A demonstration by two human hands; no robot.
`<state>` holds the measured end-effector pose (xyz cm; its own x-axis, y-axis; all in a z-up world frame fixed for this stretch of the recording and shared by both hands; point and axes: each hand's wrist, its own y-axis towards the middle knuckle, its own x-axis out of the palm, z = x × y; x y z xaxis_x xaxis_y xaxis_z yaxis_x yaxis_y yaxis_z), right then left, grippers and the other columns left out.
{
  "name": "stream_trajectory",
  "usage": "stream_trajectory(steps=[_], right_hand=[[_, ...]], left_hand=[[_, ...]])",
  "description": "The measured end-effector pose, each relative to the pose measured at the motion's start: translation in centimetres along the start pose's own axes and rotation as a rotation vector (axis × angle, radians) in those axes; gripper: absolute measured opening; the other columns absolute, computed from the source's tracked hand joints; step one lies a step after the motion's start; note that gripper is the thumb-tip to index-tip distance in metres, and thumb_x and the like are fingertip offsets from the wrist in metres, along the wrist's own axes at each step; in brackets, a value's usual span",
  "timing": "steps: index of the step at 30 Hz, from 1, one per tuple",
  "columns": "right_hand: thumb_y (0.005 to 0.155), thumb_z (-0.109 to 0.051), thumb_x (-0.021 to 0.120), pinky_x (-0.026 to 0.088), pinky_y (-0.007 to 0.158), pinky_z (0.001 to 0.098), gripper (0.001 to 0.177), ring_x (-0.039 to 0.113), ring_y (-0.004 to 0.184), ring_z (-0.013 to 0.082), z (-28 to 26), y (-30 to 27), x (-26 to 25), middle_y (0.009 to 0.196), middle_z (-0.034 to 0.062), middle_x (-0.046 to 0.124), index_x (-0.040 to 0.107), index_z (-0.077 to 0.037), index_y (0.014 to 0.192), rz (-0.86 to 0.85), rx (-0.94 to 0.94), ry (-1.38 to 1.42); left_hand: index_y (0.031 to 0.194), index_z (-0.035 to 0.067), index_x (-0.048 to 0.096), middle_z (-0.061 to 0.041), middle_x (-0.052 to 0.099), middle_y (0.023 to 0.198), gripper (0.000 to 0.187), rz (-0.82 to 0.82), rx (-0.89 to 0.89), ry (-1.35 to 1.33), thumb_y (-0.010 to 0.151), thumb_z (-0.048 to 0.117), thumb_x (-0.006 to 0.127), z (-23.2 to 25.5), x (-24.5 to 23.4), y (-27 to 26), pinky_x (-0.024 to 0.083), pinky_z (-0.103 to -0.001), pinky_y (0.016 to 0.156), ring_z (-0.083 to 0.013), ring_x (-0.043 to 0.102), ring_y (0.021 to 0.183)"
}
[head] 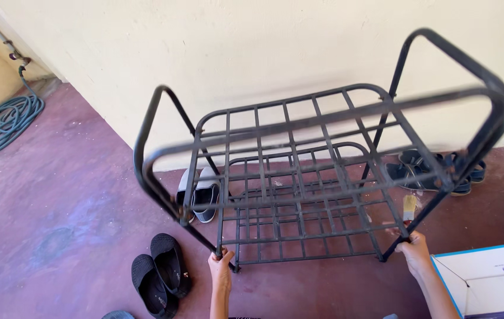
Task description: The person uses a brush to clean a metal shoe rack. They systematically brush the grid and frame of the rack, repositioning it to access different areas.
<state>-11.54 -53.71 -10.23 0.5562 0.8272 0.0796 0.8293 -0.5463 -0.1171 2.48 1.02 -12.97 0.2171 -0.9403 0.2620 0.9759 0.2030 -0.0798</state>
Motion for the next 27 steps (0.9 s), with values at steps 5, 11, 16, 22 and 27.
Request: stream_trajectory(steps=[5,11,16,22,27], right_hand=[[0.058,0.025,0.046,0.045,0.096,0.0308,0.079,0.061,0.116,0.0228,-4.7,-3.9,-2.0,0.129,0.0066,0.071,0.073,-0.003,0.126,0.039,-0.259,-0.216],[0.083,0.023,0.047,0.046,0.109,0.0327,0.071,0.058,0.132,0.0219,-13.9,-13.2,-1.1,0.142,0.0133,0.06,0.059,-0.004,0.148,0.345,-0.537,-0.353],[0.089,0.019,0.045,0.047,0.113,0.0383,0.078,0.052,0.142,0.0266,-19.0,-16.9,2.0,0.157,0.0188,0.047,0.039,-0.004,0.164,0.398,-0.725,-0.334],[0.096,0.004,0.07,0.048,0.082,0.0287,0.059,0.063,0.104,0.0181,-21.1,-12.7,3.2,0.128,0.0128,0.064,0.057,-0.006,0.152,0.352,-0.677,-0.517],[0.098,0.003,0.075,0.045,0.074,0.0285,0.033,0.057,0.083,0.0131,-20.8,-10.9,4.5,0.11,0.0072,0.068,0.072,-0.007,0.13,0.442,-0.726,-0.515]], left_hand=[[0.087,0.006,0.059,0.001,0.052,0.08,0.022,0.095,-0.051,0.085,0.071,-0.003,0.071,1.2,0.9,-1.3,0.038,-0.031,0.068,-0.0129,0.048,0.074],[0.126,0.005,0.051,-0.012,0.055,0.115,0.068,0.204,0.299,0.351,0.063,-0.002,0.075,9.2,2.5,-5.1,0.048,-0.036,0.087,-0.0248,0.057,0.103],[0.143,0.003,0.048,-0.016,0.062,0.126,0.075,0.136,0.554,0.401,0.072,0.004,0.074,19.0,3.9,-8.0,0.046,-0.037,0.099,-0.0273,0.061,0.119],[0.132,0.003,0.065,-0.009,0.079,0.113,0.046,0.049,0.565,0.505,0.087,-0.001,0.071,25.9,5.5,-8.7,0.057,-0.03,0.085,-0.0166,0.076,0.101],[0.128,0.005,0.068,-0.007,0.081,0.105,0.046,0.051,0.548,0.468,0.083,-0.008,0.071,27.2,5.6,-7.4,0.057,-0.025,0.078,-0.0127,0.076,0.096]])
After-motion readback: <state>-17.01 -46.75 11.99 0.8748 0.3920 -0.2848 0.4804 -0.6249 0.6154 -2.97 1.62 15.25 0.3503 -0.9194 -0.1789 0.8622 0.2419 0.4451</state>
